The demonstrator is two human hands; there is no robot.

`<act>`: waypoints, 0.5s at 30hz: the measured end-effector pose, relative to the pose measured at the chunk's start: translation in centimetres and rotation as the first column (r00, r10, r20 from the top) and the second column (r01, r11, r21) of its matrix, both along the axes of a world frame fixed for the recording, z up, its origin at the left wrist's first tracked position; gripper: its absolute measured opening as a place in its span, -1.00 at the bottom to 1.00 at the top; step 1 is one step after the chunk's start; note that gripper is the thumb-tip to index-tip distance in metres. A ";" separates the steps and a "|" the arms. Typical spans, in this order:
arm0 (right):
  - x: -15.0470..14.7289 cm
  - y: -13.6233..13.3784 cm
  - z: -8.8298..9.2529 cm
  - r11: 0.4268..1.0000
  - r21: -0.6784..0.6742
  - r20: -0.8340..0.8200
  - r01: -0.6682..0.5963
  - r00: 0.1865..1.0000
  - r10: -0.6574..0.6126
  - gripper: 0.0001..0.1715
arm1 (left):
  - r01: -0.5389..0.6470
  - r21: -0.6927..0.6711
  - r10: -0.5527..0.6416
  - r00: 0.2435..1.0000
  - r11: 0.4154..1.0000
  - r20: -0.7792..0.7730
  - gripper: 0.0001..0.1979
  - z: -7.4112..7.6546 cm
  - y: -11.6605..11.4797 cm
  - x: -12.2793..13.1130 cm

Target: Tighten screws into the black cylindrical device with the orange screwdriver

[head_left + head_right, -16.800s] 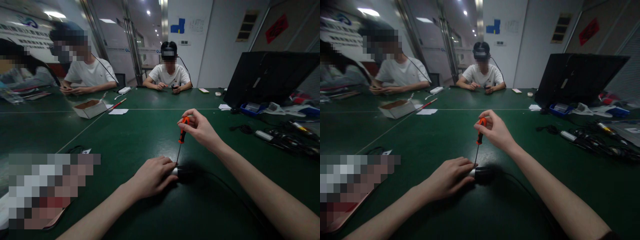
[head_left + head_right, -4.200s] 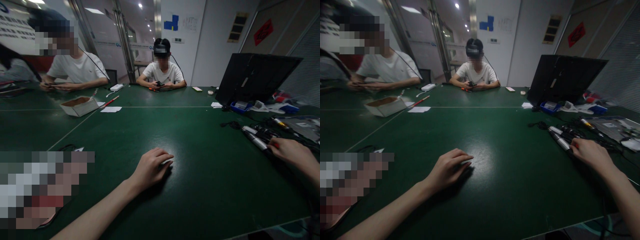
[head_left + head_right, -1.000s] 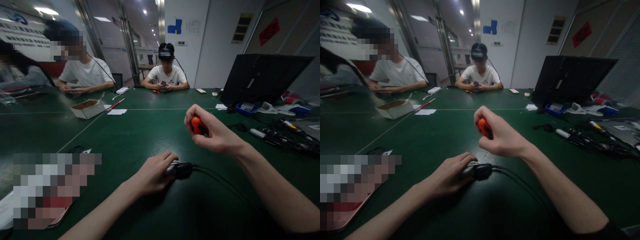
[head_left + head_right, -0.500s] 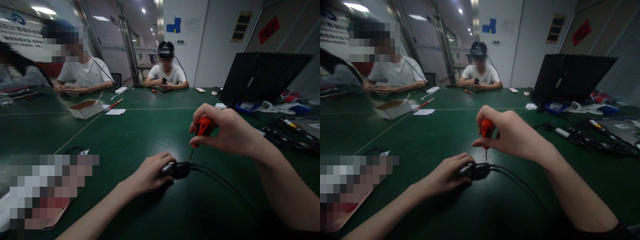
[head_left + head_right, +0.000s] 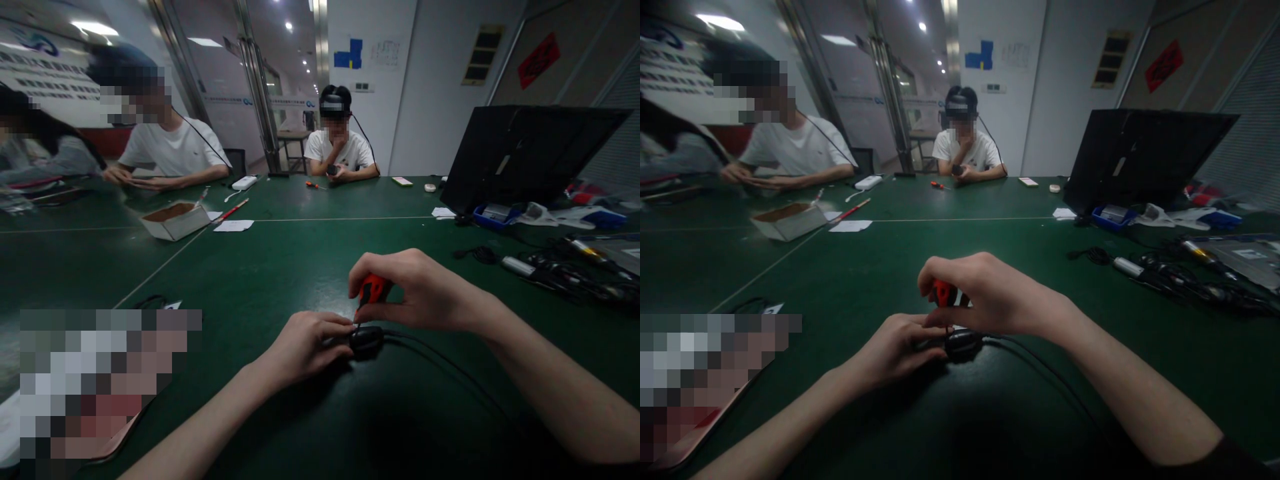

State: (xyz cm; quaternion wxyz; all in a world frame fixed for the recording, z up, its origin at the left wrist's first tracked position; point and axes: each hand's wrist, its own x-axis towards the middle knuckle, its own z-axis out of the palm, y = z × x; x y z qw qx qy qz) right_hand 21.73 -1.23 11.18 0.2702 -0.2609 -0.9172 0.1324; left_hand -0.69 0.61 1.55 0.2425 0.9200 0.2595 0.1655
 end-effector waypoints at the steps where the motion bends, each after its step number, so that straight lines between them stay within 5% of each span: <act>1: 0.0 0.0 0.0 1.000 0.002 0.000 0.003 1.000 -0.003 -0.73 | -0.003 -0.001 0.003 1.000 1.000 0.004 -0.75 0.0 0.0 0.0; 15: -0.2 0.4 -0.5 1.000 0.006 -0.001 0.017 1.000 -0.017 -0.73 | 0.023 -0.006 -0.023 1.000 1.000 0.011 -0.78 0.1 -0.1 0.1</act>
